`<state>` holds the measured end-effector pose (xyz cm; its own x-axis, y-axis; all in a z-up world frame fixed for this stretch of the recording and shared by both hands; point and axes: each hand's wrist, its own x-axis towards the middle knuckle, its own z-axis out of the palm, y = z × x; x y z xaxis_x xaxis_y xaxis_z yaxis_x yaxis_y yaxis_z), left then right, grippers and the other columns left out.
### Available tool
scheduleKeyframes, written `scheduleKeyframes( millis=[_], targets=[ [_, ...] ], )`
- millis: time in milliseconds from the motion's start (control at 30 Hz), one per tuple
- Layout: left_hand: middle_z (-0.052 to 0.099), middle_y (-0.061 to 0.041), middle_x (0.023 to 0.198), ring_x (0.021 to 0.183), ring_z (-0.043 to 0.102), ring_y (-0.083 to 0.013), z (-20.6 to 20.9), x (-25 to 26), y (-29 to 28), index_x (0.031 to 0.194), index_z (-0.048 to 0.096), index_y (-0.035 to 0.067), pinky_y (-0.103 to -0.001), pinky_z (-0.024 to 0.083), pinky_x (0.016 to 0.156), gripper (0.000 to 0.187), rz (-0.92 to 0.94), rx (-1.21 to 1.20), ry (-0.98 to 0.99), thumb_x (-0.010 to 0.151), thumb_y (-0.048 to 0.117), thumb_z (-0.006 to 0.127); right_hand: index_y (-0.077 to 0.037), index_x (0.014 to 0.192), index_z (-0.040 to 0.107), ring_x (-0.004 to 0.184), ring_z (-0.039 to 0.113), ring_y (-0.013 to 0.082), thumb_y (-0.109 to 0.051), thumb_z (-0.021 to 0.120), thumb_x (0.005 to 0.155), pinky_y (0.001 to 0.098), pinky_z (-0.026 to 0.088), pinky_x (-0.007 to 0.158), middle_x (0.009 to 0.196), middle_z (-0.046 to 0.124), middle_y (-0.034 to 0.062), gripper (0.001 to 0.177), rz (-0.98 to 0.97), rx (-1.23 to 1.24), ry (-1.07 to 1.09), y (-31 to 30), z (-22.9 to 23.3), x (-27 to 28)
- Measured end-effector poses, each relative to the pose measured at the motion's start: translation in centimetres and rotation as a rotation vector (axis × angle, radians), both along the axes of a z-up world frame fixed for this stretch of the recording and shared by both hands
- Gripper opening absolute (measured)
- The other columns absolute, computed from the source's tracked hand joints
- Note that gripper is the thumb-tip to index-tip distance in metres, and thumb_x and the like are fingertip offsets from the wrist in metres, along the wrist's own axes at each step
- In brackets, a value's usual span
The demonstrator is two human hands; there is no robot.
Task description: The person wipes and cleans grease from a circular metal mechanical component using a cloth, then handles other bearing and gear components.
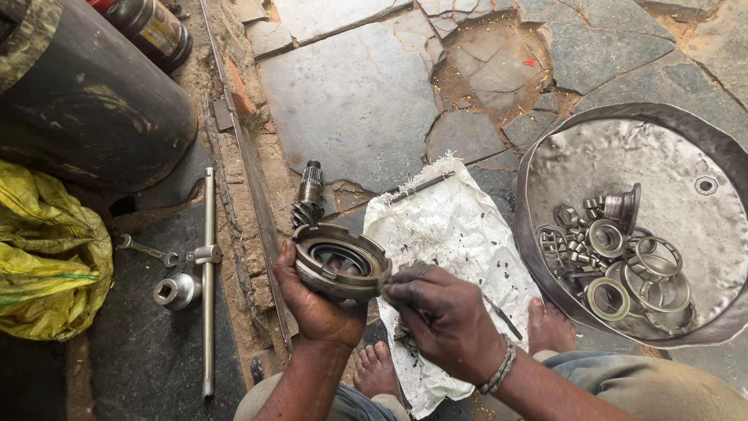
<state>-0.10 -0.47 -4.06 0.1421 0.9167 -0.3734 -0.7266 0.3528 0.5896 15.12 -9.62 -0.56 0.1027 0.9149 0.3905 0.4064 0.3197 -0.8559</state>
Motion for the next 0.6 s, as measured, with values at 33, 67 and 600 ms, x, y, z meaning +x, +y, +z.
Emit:
scheduleKeyframes(
  millis=[33,67,600],
  targets=[
    [0.066,-0.007,0.102,0.092,0.066,-0.0212,0.0,0.0,0.0,0.115,0.064,0.010,-0.039,0.061,0.077,0.059,-0.003,0.004,-0.020,0.093,0.063,0.052,-0.003,0.099,0.077,0.090,0.079,0.0188,-0.001,0.076,0.085,0.0261,0.064,0.072,0.101,0.078,0.0125,0.014,0.036,0.024,0.009,-0.2,0.1,-0.1],
    [0.066,-0.007,0.103,0.093,0.066,-0.0214,0.1,0.0,0.1,0.116,0.064,0.010,-0.039,0.060,0.078,0.059,-0.013,0.009,-0.038,0.094,0.063,0.052,-0.003,0.099,0.078,0.085,0.078,0.0167,-0.001,0.075,0.085,0.0255,0.063,0.069,0.099,0.079,0.0106,0.014,0.045,-0.074,0.089,-0.4,0.0,0.1],
    [0.068,-0.020,0.119,0.107,0.070,-0.0314,3.1,-1.1,-0.3,0.134,0.059,-0.002,-0.042,0.058,0.089,0.053,-0.495,0.266,-0.148,0.094,0.032,0.061,0.004,0.110,0.065,0.077,0.073,0.0181,-0.014,0.060,0.098,0.0321,0.062,0.075,0.092,0.074,0.0120,0.022,-0.017,-0.647,1.525,0.5,-7.8,1.3]
  ],
)
